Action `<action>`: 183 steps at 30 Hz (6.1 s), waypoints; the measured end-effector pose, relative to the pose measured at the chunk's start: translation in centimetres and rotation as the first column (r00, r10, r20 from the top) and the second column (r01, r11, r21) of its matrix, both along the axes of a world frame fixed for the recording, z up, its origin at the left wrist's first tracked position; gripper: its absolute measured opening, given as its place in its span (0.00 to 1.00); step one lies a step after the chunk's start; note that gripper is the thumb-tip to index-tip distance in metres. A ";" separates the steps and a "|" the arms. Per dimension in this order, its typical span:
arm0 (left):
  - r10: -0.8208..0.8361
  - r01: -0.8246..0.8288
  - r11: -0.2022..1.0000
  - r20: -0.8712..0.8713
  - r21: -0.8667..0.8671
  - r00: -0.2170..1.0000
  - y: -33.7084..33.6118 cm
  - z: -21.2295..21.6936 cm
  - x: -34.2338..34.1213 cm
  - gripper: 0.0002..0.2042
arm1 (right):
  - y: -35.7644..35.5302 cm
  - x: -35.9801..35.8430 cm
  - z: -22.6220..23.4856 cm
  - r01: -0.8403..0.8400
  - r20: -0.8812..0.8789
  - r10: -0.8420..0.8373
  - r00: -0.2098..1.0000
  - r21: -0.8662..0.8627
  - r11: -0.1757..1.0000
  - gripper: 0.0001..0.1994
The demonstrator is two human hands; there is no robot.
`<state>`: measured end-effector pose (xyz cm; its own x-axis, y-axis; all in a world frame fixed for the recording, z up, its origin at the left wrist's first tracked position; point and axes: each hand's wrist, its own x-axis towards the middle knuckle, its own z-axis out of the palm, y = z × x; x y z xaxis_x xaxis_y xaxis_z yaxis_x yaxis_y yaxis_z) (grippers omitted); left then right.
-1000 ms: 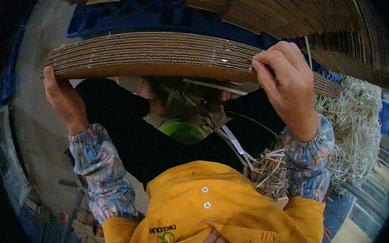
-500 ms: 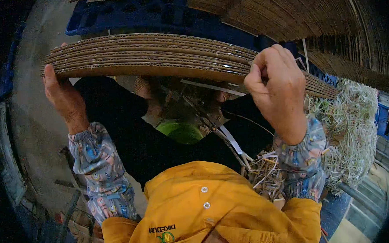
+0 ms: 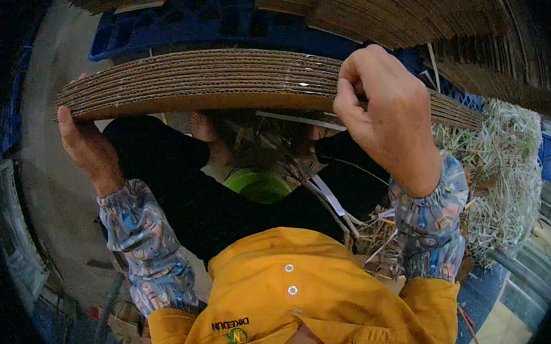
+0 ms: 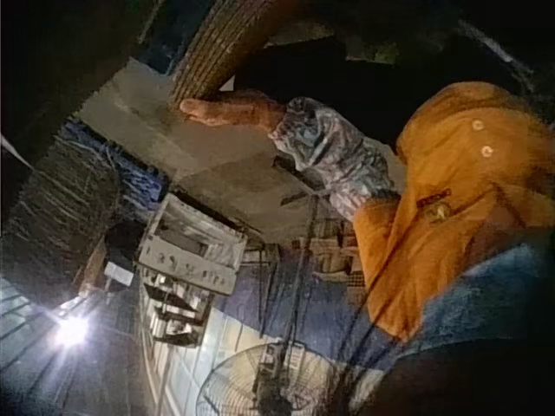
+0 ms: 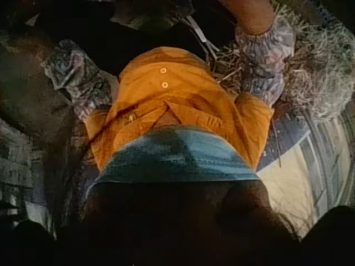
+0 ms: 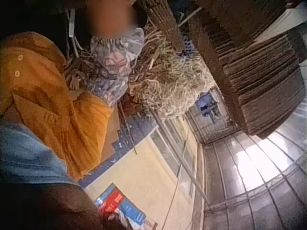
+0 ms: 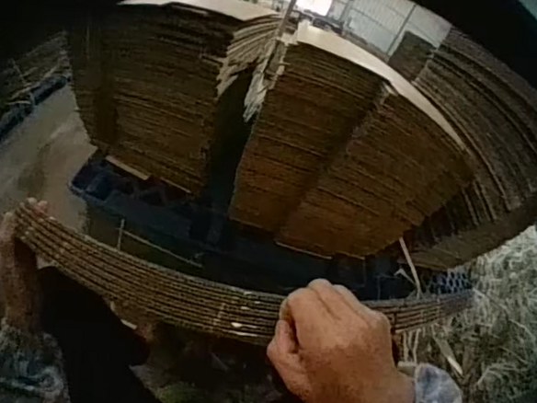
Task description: Sorting, stacking, and tying cardboard sheets with straps in a warehouse.
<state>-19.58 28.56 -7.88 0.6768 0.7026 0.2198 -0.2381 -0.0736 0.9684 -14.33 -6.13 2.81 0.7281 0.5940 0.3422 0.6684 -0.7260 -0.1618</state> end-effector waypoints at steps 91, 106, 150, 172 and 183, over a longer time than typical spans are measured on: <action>0.074 -0.075 0.996 -0.011 -0.045 0.997 -0.1 -1.0 0.6 0.26 | 0.9 -1.0 -0.9 0.115 0.062 -0.133 0.989 0.228 0.967 0.08; 0.017 -0.010 0.995 0.066 -0.103 0.998 0.1 -1.1 0.7 0.27 | 2.6 -0.8 -1.4 -0.116 0.175 0.093 0.980 0.126 0.985 0.08; -0.316 0.369 0.462 -0.239 0.806 0.918 -16.3 11.2 1.1 0.09 | -4.0 1.1 -1.6 0.268 0.195 -0.316 0.928 0.239 0.933 0.08; -0.338 0.637 0.321 -0.544 0.700 0.768 -16.1 13.7 1.6 0.10 | -4.3 0.0 -2.0 0.213 0.263 -0.296 0.918 0.302 0.929 0.09; -0.418 0.762 0.263 -0.642 0.592 0.643 -15.2 14.7 2.5 0.09 | -4.0 0.0 -2.0 0.186 0.287 -0.281 0.916 0.319 0.929 0.10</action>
<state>-17.11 13.39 6.83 0.9532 -0.2891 0.0883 -0.2850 -0.7621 0.5813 -14.36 -10.18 0.82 0.6553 0.2654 0.7072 0.5348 -0.8242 -0.1863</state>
